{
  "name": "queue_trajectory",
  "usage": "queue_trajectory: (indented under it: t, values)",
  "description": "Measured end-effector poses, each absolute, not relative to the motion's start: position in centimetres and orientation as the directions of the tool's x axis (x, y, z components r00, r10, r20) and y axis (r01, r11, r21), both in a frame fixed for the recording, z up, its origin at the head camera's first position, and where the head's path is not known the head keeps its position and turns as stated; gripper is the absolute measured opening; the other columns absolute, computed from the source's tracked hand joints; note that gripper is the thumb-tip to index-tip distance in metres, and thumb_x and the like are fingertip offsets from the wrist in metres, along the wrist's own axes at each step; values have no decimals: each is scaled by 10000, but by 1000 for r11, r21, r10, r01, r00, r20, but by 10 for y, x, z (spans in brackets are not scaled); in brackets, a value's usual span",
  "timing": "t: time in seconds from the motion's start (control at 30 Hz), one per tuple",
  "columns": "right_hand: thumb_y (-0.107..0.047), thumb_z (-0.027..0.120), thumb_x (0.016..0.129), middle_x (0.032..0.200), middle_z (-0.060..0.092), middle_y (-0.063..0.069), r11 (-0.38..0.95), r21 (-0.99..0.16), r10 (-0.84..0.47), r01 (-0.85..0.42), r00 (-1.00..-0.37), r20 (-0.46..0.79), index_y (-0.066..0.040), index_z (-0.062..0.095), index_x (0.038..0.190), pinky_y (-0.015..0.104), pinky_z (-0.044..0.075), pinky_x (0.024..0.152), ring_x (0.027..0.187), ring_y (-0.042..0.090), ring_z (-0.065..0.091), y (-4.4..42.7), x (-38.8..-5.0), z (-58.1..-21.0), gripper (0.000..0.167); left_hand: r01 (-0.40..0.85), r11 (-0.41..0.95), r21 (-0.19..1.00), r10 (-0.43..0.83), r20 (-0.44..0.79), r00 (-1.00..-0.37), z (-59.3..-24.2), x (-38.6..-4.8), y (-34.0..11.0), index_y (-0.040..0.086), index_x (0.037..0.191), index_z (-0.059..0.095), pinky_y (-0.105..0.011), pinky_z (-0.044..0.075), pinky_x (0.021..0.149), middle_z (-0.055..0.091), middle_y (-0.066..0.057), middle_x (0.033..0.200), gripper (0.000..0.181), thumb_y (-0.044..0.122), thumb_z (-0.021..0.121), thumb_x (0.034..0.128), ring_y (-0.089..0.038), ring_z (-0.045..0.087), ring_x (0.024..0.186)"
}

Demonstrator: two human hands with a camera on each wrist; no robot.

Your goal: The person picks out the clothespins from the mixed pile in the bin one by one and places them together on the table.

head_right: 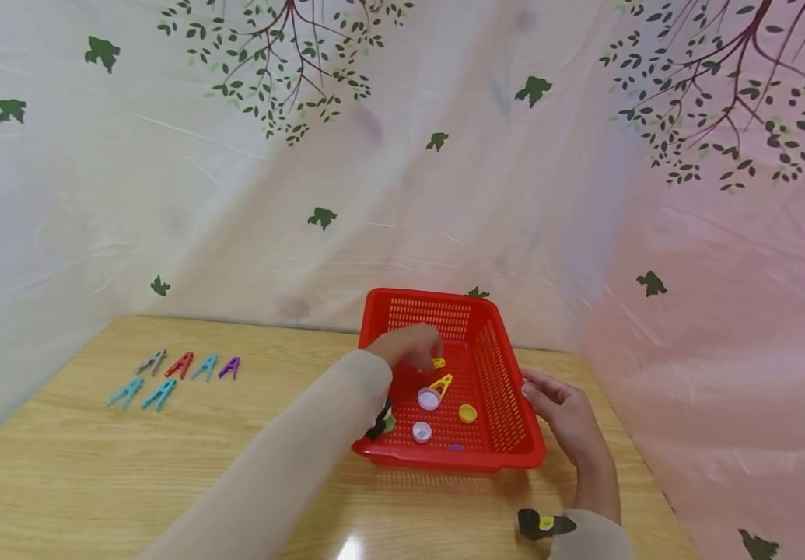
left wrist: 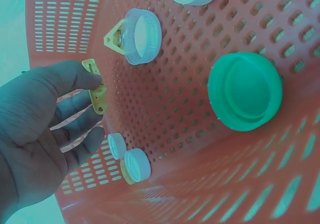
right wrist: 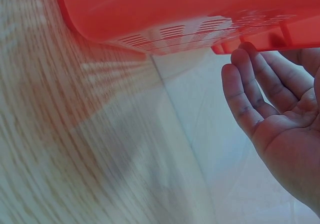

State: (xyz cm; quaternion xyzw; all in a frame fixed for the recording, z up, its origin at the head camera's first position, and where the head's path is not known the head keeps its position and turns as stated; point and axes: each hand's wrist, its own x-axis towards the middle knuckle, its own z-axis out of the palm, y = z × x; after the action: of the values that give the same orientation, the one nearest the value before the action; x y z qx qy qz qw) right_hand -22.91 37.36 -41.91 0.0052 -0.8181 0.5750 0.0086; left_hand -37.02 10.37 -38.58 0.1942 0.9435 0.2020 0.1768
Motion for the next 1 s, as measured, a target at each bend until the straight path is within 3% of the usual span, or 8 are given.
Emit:
queue_trajectory:
  t: [0.13,0.5,0.87,1.0]
  values:
    - [-419,644,999,1322,663,-100,335,-942,-1,-23,-1000,24,-62,513,1499,206,541,895,1101,-15,646,374,-229,-419,629,296,831,470,440,-231,-868,-383,-372,108,226,937,692,-373,595,804,684,50,909,214,230,875,825,-176,663,841]
    - [-446,646,990,1372,645,-46,351,-936,12,-6,-1000,11,-69,506,1506,201,536,901,1098,-18,642,374,-229,-418,654,472,773,424,543,-57,-838,-361,-366,115,204,923,652,-281,560,734,658,56,867,216,242,853,850,-138,633,776]
    - [-483,651,973,1365,647,-69,346,-938,18,14,-1000,-8,-87,506,1510,208,539,903,1100,-25,638,375,-228,-417,683,575,762,297,609,-26,-793,-328,-361,123,207,957,611,-217,511,704,631,50,905,198,307,776,912,-119,598,801]
    - [-483,648,976,1368,645,-73,351,-936,18,17,-1000,-12,-88,501,1514,208,538,902,1099,-30,634,374,-228,-417,683,563,770,300,599,-36,-800,-316,-357,120,203,971,617,-213,516,687,634,44,919,209,318,780,909,-128,608,802]
